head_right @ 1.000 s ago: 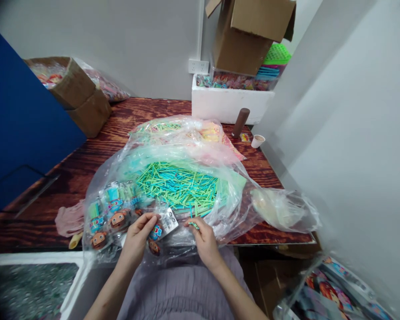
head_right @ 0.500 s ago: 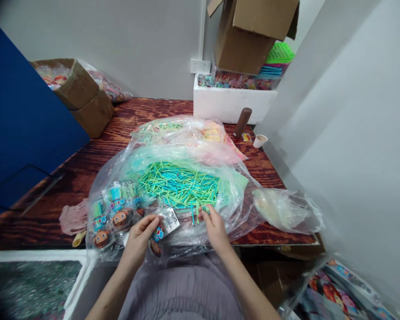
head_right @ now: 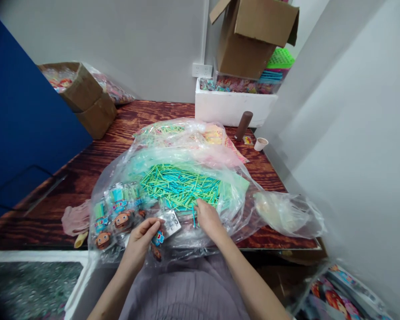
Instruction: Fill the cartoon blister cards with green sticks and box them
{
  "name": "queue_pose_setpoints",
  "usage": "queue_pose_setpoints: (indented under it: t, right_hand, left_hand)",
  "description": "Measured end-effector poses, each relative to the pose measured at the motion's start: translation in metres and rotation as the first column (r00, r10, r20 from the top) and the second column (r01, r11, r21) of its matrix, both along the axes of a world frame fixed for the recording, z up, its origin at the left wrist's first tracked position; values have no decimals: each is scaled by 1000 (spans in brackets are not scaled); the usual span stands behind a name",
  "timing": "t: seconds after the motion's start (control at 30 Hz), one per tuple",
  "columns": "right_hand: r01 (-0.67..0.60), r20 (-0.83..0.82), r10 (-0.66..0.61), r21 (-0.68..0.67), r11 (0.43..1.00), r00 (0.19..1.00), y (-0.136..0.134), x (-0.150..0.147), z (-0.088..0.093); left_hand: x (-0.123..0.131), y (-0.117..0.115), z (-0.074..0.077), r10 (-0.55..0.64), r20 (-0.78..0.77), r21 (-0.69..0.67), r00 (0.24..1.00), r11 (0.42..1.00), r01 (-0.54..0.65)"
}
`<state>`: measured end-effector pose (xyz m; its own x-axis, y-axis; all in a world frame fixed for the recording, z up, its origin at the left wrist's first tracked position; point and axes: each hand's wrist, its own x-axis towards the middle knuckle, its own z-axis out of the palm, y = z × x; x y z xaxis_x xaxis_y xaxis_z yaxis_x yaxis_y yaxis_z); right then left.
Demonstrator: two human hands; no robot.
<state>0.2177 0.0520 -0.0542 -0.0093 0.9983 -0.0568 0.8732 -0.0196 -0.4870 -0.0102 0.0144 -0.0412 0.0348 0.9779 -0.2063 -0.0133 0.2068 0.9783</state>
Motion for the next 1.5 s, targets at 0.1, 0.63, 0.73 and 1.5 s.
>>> queue_pose_setpoints:
  t: [0.1, 0.63, 0.73, 1.5]
  right_hand:
    - [54, 28, -52, -93, 994, 998, -8, -13, -1]
    - [56, -819, -287, -300, 952, 496, -16, 0, -3]
    - [107, -945, -323, -316, 943, 55, -26, -17, -1]
    - [76, -815, 33, 94, 993, 578, -50, -36, -17]
  left_hand:
    - [-3, 0, -1, 0, -6, -6, 1000, 1000, 0]
    - [-8, -4, 4, 43, 18, 10, 999, 999, -43]
    - [-5, -4, 3, 28, 25, 20, 999, 999, -28]
    - [-1, -4, 6, 23, 46, -12, 999, 1000, -22]
